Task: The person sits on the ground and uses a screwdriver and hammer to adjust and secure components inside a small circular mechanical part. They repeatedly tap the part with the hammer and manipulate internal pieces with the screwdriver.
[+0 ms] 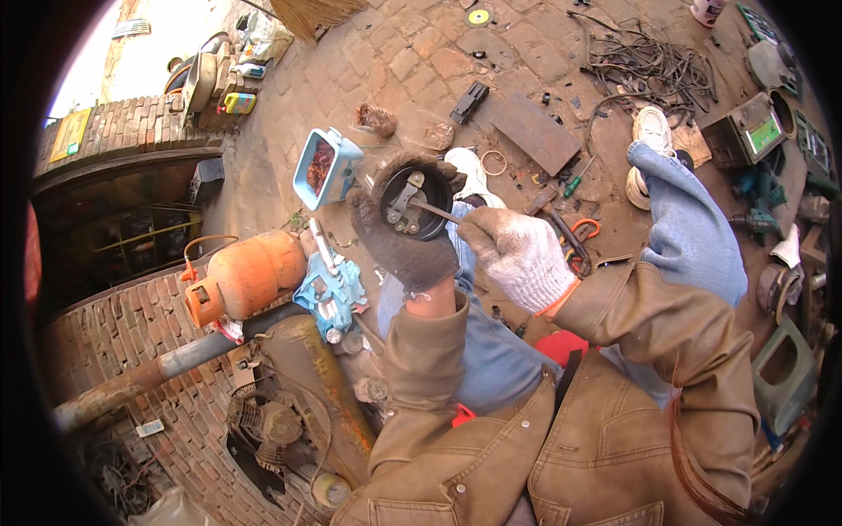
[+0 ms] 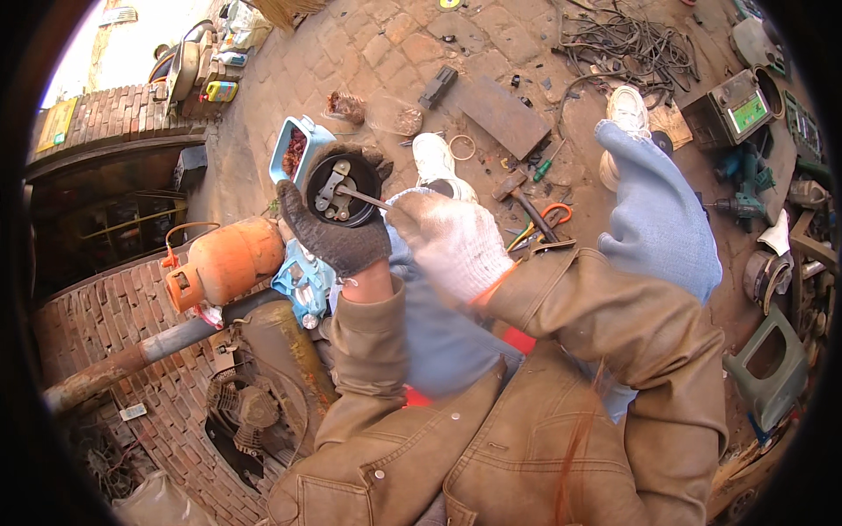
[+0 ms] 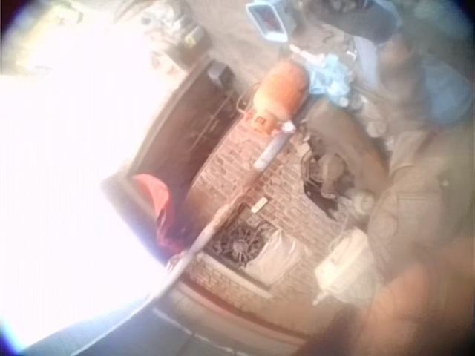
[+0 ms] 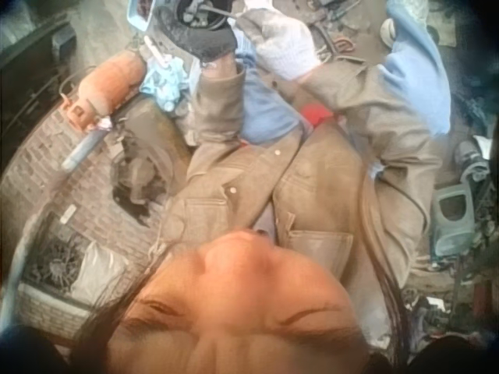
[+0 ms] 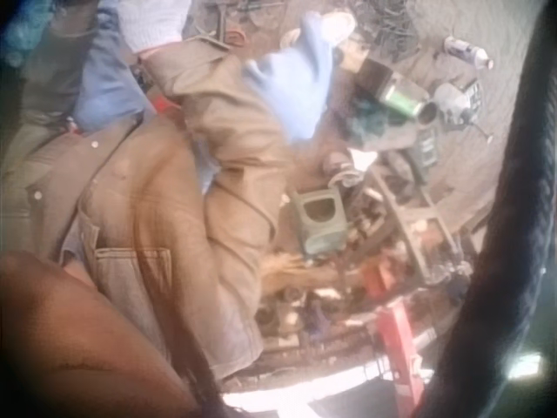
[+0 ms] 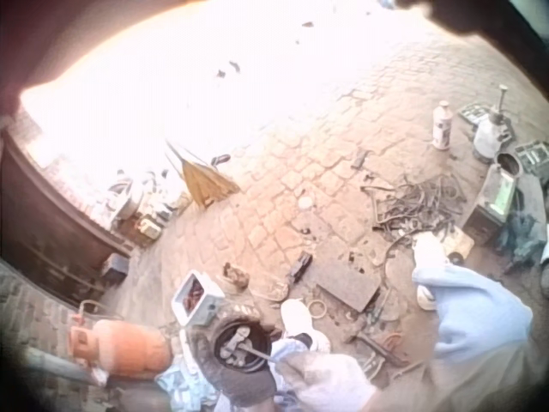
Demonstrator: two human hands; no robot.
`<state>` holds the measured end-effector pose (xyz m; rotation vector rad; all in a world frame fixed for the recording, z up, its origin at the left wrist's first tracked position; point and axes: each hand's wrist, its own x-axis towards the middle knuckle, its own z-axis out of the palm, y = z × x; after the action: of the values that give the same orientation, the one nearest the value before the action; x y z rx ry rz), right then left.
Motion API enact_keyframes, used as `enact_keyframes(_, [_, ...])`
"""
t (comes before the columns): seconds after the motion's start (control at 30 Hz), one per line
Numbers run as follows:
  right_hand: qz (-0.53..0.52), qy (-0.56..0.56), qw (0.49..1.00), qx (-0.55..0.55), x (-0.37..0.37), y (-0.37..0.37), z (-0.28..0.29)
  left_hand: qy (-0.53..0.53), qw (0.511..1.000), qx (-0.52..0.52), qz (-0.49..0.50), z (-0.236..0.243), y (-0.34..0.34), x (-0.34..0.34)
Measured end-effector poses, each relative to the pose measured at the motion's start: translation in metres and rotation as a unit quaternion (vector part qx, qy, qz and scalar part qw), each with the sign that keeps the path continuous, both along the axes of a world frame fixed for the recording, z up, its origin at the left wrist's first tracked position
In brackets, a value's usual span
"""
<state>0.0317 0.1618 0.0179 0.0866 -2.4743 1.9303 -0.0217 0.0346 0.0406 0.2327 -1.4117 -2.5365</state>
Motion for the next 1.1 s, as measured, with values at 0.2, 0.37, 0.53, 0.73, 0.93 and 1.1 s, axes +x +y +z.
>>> enact_keyframes(0.2, [0.002, -0.025, 1.0, 0.02, -0.003, -0.006, -0.005, 0.03, 0.992, -0.12, 0.024, -0.012, 0.011, 0.002])
enact_keyframes(0.37, [0.023, 0.099, 0.988, 0.118, -0.012, -0.001, -0.004, 0.06, 0.998, -0.034, 0.009, -0.019, 0.005, 0.002])
enact_keyframes(0.53, [0.053, -0.036, 0.997, 0.033, -0.02, -0.011, -0.008, 0.018, 0.947, -0.291, 0.135, -0.039, 0.001, -0.009])
enact_keyframes(0.73, [0.126, -0.048, 0.991, -0.028, -0.019, -0.014, -0.015, 0.055, 0.882, -0.453, 0.116, -0.057, -0.013, 0.003])
enact_keyframes(0.93, [0.142, -0.082, 0.983, -0.081, -0.013, -0.007, -0.013, 0.114, 0.727, -0.671, 0.095, -0.074, -0.039, 0.009])
enact_keyframes(1.1, [0.16, -0.162, 0.966, -0.12, -0.016, 0.004, -0.003, 0.066, 0.775, -0.627, 0.041, -0.087, -0.04, -0.001])
